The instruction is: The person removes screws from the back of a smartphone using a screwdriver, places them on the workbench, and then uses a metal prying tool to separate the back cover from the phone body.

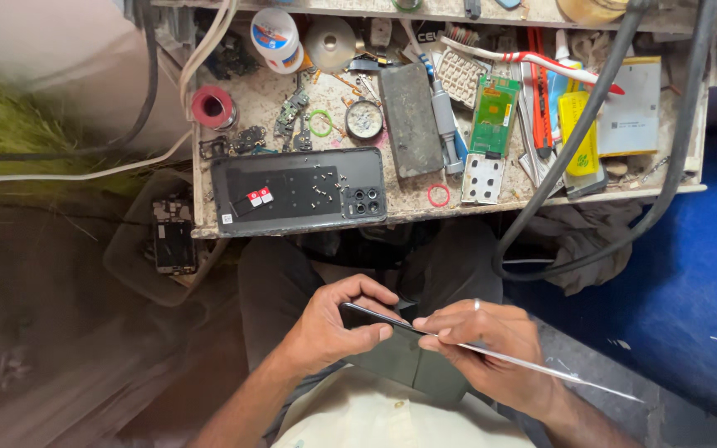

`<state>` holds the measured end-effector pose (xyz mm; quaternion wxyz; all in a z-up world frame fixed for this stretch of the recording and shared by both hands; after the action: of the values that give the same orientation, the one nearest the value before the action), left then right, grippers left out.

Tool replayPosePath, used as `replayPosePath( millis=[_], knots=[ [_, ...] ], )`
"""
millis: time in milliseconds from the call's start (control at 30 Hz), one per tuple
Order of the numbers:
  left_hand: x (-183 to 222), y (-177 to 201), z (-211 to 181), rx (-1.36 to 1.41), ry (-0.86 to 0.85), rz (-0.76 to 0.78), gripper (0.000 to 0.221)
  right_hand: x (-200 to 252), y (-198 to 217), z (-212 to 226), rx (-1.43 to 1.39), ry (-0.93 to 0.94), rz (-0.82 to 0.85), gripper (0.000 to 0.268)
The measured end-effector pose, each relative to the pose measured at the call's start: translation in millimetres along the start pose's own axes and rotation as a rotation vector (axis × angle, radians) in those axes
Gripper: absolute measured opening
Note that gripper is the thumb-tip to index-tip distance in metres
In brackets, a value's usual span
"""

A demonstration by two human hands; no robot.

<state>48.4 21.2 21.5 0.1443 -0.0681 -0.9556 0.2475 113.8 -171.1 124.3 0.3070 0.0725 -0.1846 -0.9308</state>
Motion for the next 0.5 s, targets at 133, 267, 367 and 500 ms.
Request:
replayPosePath(
  millis=[133,267,367,500],
  knots=[
    [5,-4,1,-0.043,-0.03,0.023,0.038,-1,-2,6,0.004,-0.032,0.02,0.027],
    [7,-7,0,-0.087,-0.028,0.03,0.037,-5,-9,7,0.032,-0.054,0.092,0.027],
    [8,-6,-2,-0.082,-0.032,0.027,0.036,-8,-12,7,0.036,-0.048,0.111,0.027],
    [7,-5,-2,-0.077,-0.019,0.031,0.036,-9,-14,3,0.04,-0.057,0.112,0.028]
  ],
)
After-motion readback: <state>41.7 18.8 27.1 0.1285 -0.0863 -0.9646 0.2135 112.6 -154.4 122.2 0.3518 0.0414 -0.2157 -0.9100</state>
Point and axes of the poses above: each hand's wrist, its own x-axis away from the middle knuckle, its own y-axis out of the back of the hand, z = x × y, the point moved 4 cm from there along -x, towards the middle knuckle, and after that the axes turned 14 degrees about -y, right-handed, at the moved point
